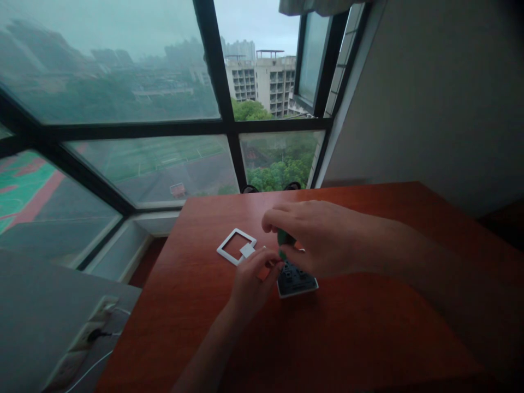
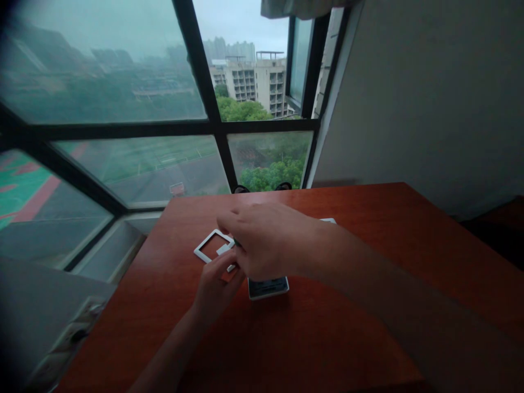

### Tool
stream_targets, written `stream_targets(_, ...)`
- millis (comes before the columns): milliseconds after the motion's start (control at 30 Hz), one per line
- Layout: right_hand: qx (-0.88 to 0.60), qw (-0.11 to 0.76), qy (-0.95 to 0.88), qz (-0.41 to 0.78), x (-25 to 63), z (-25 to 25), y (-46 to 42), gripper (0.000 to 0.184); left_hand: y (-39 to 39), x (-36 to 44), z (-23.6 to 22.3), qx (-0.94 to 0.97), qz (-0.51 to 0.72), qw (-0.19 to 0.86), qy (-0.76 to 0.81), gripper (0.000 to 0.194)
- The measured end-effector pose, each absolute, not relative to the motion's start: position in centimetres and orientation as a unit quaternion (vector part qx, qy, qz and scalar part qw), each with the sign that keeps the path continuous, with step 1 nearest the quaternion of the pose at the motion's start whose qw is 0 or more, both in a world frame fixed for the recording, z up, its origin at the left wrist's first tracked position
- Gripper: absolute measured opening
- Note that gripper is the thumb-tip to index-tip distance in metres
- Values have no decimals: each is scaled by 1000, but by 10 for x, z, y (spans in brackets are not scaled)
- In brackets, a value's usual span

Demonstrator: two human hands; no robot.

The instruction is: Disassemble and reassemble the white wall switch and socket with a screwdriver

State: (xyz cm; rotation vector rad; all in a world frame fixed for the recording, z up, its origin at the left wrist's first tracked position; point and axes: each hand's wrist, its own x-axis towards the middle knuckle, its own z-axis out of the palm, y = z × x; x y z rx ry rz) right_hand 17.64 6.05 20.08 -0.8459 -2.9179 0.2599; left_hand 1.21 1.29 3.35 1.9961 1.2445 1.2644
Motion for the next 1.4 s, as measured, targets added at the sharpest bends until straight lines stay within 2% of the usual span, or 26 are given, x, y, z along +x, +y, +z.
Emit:
stream_targets(133,-304,53,-950,41,174,197,63,9,12,12,32,732,458,242,443,6)
stream_targets(300,-367,54,-928,-44,165,192,57,28,13,14,30,721,477,224,450,4)
stream_targets(367,-379,58,-923,-40,166,194,53,29,13,14,29,720,478,220,453,5)
stream_targets(467,-345,59,-937,11,172,198,48,13,14,12,28,727,470,225,448,6)
stream_targets(533,-307,53,-949,41,176,201,48,12,15,11,27,735,458,224,447,9)
stream_targets(667,-305,62,-950,2,176,199,53,6,14,9,28,743,446,218,449,10)
stream_targets(767,-356,69,-930,-57,172,192,54,20,14,10,28,733,454,229,451,2)
stream_targets(867,-391,77,-915,-64,170,187,51,27,15,13,28,725,464,226,456,4)
stream_targets(1000,-354,87,-931,1,175,190,48,11,16,15,29,725,464,212,462,10)
stream_targets(1133,-295,26,-951,88,181,200,51,24,16,11,29,745,433,225,455,11)
stream_targets(1267,-310,44,-949,29,180,202,56,11,16,9,26,754,417,219,458,14)
stream_targets(1400,-360,63,-930,-37,174,193,58,24,17,10,26,753,407,228,463,9)
